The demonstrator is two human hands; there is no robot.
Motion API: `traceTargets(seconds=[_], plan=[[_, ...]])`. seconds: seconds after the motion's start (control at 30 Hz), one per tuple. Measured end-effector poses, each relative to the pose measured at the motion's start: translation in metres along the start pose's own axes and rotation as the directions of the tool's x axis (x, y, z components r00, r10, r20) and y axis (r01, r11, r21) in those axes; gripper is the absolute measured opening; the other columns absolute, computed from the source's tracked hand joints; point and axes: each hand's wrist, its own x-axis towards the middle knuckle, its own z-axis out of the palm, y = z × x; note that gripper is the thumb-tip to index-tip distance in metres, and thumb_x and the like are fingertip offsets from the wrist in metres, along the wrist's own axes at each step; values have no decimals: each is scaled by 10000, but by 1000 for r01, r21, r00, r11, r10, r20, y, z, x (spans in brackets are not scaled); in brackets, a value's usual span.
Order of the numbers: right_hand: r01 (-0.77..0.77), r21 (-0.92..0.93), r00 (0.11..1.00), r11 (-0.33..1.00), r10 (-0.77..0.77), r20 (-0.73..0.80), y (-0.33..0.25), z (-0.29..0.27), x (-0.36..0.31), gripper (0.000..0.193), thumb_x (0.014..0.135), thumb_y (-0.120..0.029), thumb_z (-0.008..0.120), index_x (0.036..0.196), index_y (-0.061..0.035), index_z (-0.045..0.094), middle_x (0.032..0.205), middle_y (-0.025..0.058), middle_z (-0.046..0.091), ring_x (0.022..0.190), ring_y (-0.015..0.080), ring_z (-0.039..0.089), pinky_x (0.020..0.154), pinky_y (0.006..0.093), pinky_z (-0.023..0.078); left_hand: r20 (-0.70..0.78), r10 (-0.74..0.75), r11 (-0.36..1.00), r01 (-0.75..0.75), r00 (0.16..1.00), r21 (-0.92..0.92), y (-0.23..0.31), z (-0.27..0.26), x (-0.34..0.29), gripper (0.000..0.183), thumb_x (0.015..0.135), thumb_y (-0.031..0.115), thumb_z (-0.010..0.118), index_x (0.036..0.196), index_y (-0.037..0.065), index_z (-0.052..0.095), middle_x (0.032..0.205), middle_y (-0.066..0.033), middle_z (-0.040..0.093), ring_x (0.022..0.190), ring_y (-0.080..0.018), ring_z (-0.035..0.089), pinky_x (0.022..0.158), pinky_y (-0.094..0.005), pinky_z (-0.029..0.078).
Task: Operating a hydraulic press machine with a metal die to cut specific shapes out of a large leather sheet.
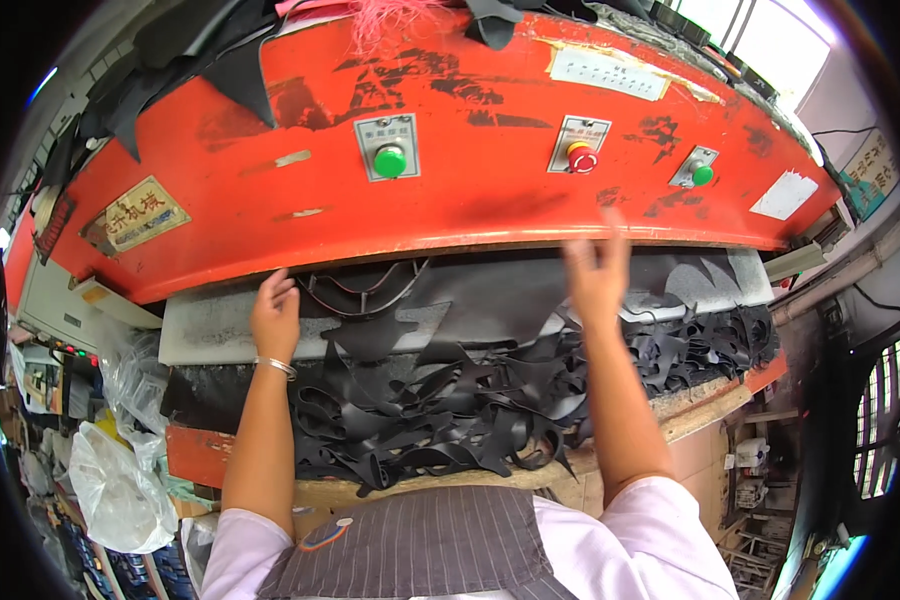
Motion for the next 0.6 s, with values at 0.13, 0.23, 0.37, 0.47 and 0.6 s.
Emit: traceTargets(seconds=[0.13,0.23,0.37,0.47,0.6], plan=[[99,-18,866,995,-95,-490,-21,-80,99,598,1000,-356,483,1408,61,351,1436,214,396,1337,278,374,1097,361,297,331,244,957,-173,912,-231,114,16,-14,183,894,147,642,1000,4,684,875,-112,704,782,-160,672,712,-284,517],[110,-188,733,976,-208,-648,-14,-122,144,631,1013,-411,416,1429,53,319,1485,247,318,1391,336,288,1135,413,237,405,374,893,-207,834,-399,184,22,-29,174,901,140,631,985,-4,682,885,-131,695,779,-161,670,693,-278,512],[35,-324,763,945,-235,-603,-5,-128,148,683,1007,-471,359,1449,45,289,1533,266,214,1445,388,130,1167,465,143,315,513,831,-369,799,-417,224,9,-49,164,914,125,637,984,-12,692,842,-74,696,756,-105,641,696,-249,504],[79,-306,737,949,-262,-623,-14,-133,134,681,1007,-465,364,1457,39,274,1534,260,216,1452,374,115,1169,458,138,160,605,762,-509,780,-400,225,0,-60,143,912,104,632,929,-25,690,812,-77,685,733,-126,633,683,-258,496],[116,-327,770,938,-293,-567,-23,-142,121,689,1005,-467,369,1462,37,263,1537,255,211,1453,373,114,1168,455,138,-41,727,655,-710,686,-256,226,-1,-71,102,884,50,636,826,-29,660,772,-98,661,691,-204,596,645,-303,472]])
